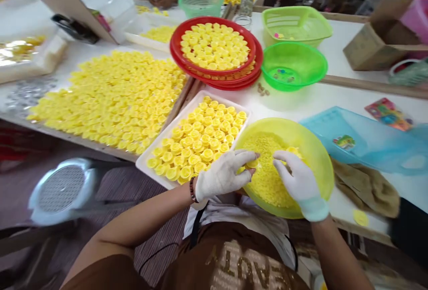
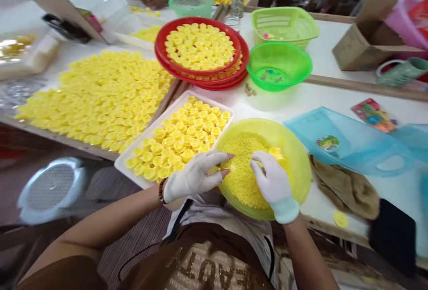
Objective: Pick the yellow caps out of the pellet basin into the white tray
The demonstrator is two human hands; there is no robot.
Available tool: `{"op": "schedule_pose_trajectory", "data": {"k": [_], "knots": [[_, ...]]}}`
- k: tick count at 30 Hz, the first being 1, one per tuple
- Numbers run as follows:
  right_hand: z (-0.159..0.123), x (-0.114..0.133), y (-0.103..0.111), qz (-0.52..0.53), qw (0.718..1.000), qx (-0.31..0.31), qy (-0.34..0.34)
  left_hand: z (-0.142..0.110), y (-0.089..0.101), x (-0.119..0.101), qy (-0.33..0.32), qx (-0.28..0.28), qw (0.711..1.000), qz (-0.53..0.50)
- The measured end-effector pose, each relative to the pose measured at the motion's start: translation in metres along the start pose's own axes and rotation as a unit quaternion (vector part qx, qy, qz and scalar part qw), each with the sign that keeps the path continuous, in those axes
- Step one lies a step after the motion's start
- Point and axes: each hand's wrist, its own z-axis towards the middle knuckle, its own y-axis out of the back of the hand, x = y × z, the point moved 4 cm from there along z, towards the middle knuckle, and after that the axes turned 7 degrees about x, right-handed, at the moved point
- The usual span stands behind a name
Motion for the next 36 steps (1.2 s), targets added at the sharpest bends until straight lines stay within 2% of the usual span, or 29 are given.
{"op": "schedule_pose_trajectory", "data": {"k": [2,4,8,11,13,15,17,20,23,26,28,33,36], "knots": [[-0.005,-0.01,-0.01,-0.012,0.999,0.032,0.007,-0.023,0.011,0.004,0.048,-0.008,0.999,-0.011],[-0.008,-0.014,-0.018,-0.024,0.998,0.056,0.018,-0.048,0.029,0.011,0.09,-0.053,0.994,0.0],[-0.008,-0.011,-0.027,-0.039,0.996,0.073,0.038,-0.091,0.088,0.031,0.15,-0.176,0.969,0.088],[-0.006,-0.009,-0.029,-0.041,0.995,0.083,0.044,-0.105,0.129,0.051,0.206,-0.202,0.941,0.175],[-0.006,-0.01,-0.03,-0.042,0.994,0.088,0.041,-0.105,0.143,0.065,0.222,-0.205,0.929,0.214],[-0.007,-0.011,-0.031,-0.044,0.994,0.088,0.038,-0.1,0.143,0.077,0.219,-0.195,0.925,0.242],[-0.009,-0.013,-0.032,-0.045,0.995,0.086,0.037,-0.095,0.134,0.088,0.207,-0.168,0.925,0.27],[-0.009,-0.013,-0.032,-0.047,0.995,0.085,0.037,-0.089,0.116,0.099,0.199,-0.108,0.917,0.328],[-0.009,-0.012,-0.033,-0.05,0.994,0.092,0.039,-0.085,0.108,0.103,0.189,-0.038,0.898,0.396],[-0.009,-0.011,-0.033,-0.051,0.993,0.094,0.041,-0.082,0.11,0.104,0.18,0.021,0.879,0.441],[-0.01,-0.011,-0.033,-0.05,0.993,0.095,0.043,-0.08,0.113,0.106,0.179,0.039,0.871,0.455],[-0.009,-0.01,-0.032,-0.045,0.993,0.096,0.048,-0.075,0.117,0.109,0.137,0.053,0.877,0.458],[-0.008,-0.009,-0.033,-0.045,0.993,0.099,0.048,-0.074,0.118,0.111,0.099,0.084,0.872,0.472]]}}
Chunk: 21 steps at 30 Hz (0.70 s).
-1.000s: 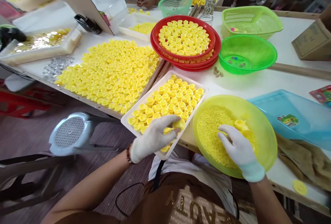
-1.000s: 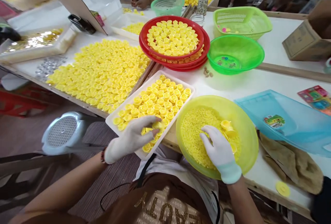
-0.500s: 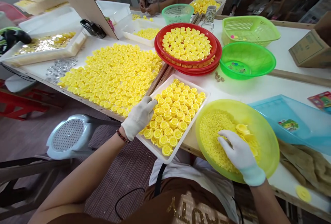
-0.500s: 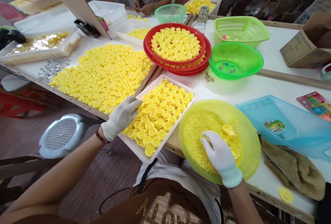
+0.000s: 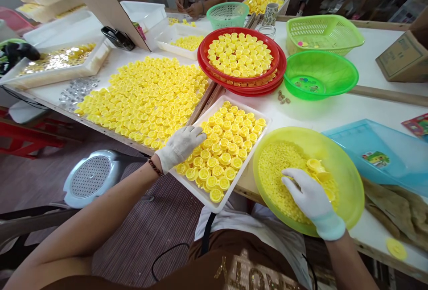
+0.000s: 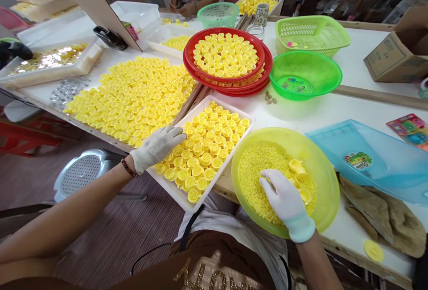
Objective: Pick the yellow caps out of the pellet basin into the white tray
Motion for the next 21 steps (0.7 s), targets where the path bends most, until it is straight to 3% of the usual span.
{"op": "schedule_pose_trajectory", "data": {"k": [4,8,21], "knots": [[0.0,-0.001,-0.001,0.001,1.0,0.005,-0.005,0.0,0.002,0.004,-0.045,0.007,0.999,-0.006],[0.0,-0.001,-0.001,0.002,1.0,0.004,-0.004,0.0,0.003,0.009,-0.05,0.017,0.998,-0.039],[0.0,-0.004,-0.002,0.009,1.0,0.017,-0.011,0.005,-0.003,0.012,-0.131,0.064,0.989,0.025]]}}
